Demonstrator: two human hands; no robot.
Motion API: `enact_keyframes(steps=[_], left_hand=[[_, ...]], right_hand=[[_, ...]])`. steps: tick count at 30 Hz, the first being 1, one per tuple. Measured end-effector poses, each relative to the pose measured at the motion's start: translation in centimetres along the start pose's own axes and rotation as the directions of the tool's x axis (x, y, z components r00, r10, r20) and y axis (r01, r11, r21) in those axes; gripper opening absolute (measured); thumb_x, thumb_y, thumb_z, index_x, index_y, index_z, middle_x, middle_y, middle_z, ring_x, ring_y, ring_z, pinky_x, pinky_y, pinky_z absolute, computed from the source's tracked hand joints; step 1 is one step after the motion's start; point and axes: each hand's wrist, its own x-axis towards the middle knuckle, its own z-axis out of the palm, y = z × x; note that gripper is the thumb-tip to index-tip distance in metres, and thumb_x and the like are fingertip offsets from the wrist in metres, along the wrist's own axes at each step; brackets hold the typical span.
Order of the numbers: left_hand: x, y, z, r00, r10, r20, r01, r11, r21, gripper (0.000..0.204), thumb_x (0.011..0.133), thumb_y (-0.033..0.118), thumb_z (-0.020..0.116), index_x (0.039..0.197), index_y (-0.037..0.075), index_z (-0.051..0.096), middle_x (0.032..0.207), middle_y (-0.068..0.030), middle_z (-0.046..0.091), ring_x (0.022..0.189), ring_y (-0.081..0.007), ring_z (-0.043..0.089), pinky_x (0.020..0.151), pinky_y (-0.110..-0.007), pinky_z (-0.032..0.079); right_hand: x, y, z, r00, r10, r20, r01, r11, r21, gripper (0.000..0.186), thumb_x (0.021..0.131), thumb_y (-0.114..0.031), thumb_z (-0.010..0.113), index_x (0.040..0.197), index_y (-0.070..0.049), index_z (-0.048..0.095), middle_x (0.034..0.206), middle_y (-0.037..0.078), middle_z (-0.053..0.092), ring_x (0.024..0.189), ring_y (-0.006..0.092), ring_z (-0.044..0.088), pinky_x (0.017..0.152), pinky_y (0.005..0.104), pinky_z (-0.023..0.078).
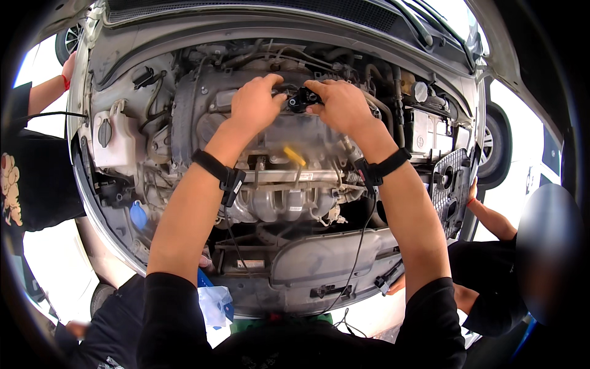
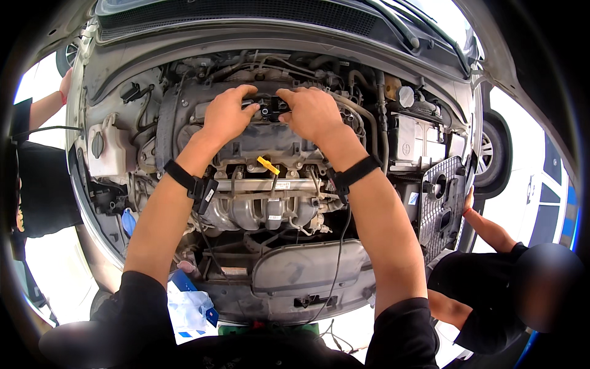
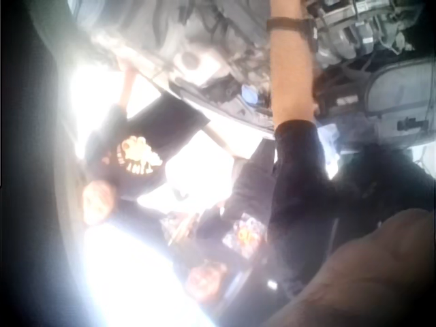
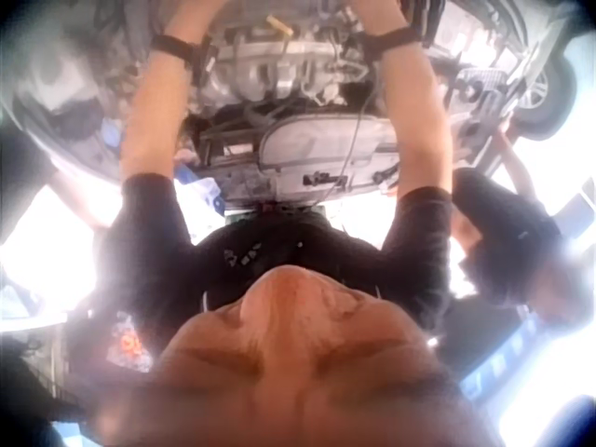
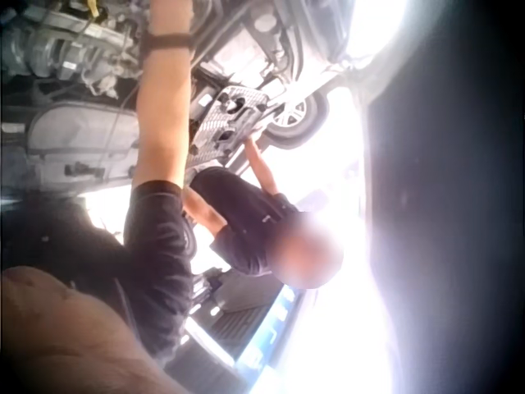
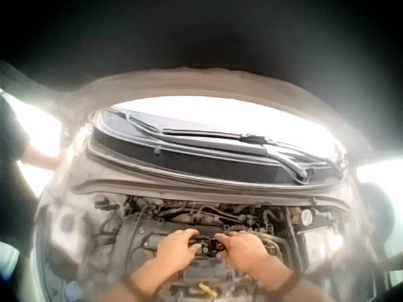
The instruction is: The person removes an old ignition coil from an engine, installs a new one by hand, secures it using a tool, and reconnects the electrical plug.
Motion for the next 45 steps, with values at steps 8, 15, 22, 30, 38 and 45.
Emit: enact_keyframes(steps=[8, 15, 22, 30, 38, 45], left_hand=[[2.0, 1.2, 0.9, 0.995, -0.044, 0.095, 0.027, 0.984, 0.174, 0.032, 0.09, 0.036, 0.075, 0.117, 0.018, 0.075, 0.106, -0.0108, 0.073, 0.099, -0.0326, 0.07, 0.084, -0.045, 0.055], [2.8, 1.1, 1.4, 0.976, -0.202, 0.083, 0.197, 0.978, 0.064, 0.028, 0.091, 0.04, 0.07, 0.105, 0.018, 0.08, 0.099, -0.007, 0.077, 0.094, -0.0303, 0.072, 0.082, -0.043, 0.055], [2.7, 0.7, 1.5, 0.975, -0.208, 0.077, 0.205, 0.978, 0.042, 0.029, 0.091, 0.041, 0.07, 0.107, 0.019, 0.08, 0.095, -0.0064, 0.077, 0.093, -0.0297, 0.073, 0.083, -0.043, 0.055], [2.7, 1.3, 1.6, 0.975, -0.211, 0.071, 0.203, 0.974, 0.098, 0.033, 0.088, 0.045, 0.073, 0.107, 0.018, 0.08, 0.095, -0.0082, 0.077, 0.095, -0.0298, 0.073, 0.083, -0.042, 0.056], [2.9, 1.7, 2.4, 0.96, -0.279, 0.006, 0.276, 0.952, 0.134, 0.035, 0.087, 0.048, 0.073, 0.104, 0.018, 0.081, 0.096, -0.0091, 0.078, 0.095, -0.0305, 0.074, 0.081, -0.042, 0.057], [3.1, 2.6, 0.9, 0.944, -0.293, 0.155, 0.273, 0.953, 0.134, 0.052, 0.08, 0.054, 0.078, 0.113, 0.013, 0.078, 0.104, -0.0088, 0.078, 0.104, -0.0281, 0.072, 0.089, -0.04, 0.055]], right_hand=[[-1.0, -0.6, -0.5, 0.999, 0.037, 0.007, -0.037, 0.998, 0.056, 0.051, 0.085, -0.029, 0.079, 0.132, -0.015, 0.065, 0.113, 0.013, 0.07, 0.106, 0.0338, 0.067, 0.09, 0.0441, 0.054], [-0.4, 0.2, 1.3, 1.0, -0.013, 0.019, 0.014, 0.998, -0.058, 0.048, 0.087, -0.029, 0.078, 0.131, -0.016, 0.064, 0.118, 0.009, 0.068, 0.107, 0.0311, 0.067, 0.088, 0.0427, 0.055], [-0.6, 0.0, 2.8, 0.997, 0.058, -0.052, -0.056, 0.997, 0.047, 0.046, 0.087, -0.025, 0.077, 0.13, -0.016, 0.064, 0.119, 0.008, 0.069, 0.105, 0.0313, 0.067, 0.088, 0.0434, 0.055], [-0.8, 1.8, 3.3, 0.985, 0.043, -0.165, 0.0, 0.968, 0.25, 0.03, 0.086, -0.019, 0.076, 0.115, -0.012, 0.073, 0.12, 0.008, 0.071, 0.103, 0.0333, 0.068, 0.088, 0.0448, 0.054], [0.5, 1.5, 2.2, 0.975, 0.222, 0.03, -0.221, 0.931, 0.29, 0.033, 0.085, -0.022, 0.077, 0.118, -0.017, 0.074, 0.115, 0.008, 0.073, 0.105, 0.0331, 0.068, 0.09, 0.0429, 0.054], [4.8, 3.8, 1.4, 0.935, 0.258, 0.242, -0.305, 0.934, 0.185, 0.053, 0.079, -0.038, 0.085, 0.126, -0.016, 0.072, 0.119, 0.01, 0.073, 0.111, 0.0296, 0.069, 0.093, 0.0396, 0.054]])
